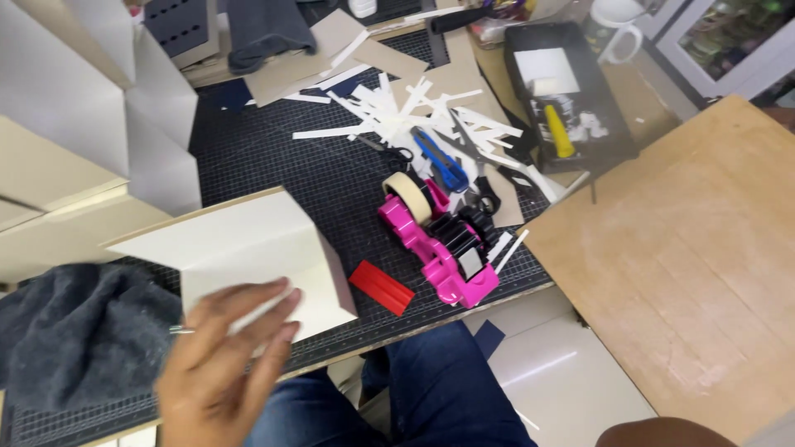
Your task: Folding and taping cardboard sheets to assemble small white boxes.
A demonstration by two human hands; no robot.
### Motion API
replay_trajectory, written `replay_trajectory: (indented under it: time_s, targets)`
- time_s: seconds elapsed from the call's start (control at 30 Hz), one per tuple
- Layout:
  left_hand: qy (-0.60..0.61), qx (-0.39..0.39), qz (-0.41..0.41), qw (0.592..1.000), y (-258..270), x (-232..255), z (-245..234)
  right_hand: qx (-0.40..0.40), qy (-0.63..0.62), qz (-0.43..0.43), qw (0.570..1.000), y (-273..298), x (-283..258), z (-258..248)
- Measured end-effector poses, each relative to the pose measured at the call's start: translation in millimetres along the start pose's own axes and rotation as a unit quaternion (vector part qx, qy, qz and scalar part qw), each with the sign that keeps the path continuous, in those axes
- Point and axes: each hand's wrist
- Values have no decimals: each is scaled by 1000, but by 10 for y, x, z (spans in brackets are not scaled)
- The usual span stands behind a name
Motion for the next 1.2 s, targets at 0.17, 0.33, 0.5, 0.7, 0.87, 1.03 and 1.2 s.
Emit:
replay_trajectory:
  time_s: [0.17,0.33,0.5,0.7,0.87,1.03,1.2]
  targets:
    - [-136,-17,36,990,-157,-300,-190,6,66,4,998,-409,1162,33]
    - [-217,-48,90,971,-255,-757,-265,38,124,14,992,-75,3564,-46]
    - [-103,-64,-19,992,-341,-883,-179,-29,246,150,957,144,4953,239]
    - [-113,-80,-24,990,-246,-1413,-84,73,168,11,983,12,5162,488]
    - [-94,-52,-41,993,-176,-1486,12,178,73,108,975,-269,5292,492]
    - [-107,-44,-34,993,-120,-1571,68,239,97,114,959,-395,5403,439]
    - [-144,-57,-45,987,-160,-1577,67,136,72,150,977,-457,5375,441]
Point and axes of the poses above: each hand's wrist, its own y-axis away from the middle knuckle, its own z-axis out of the palm, x = y × z
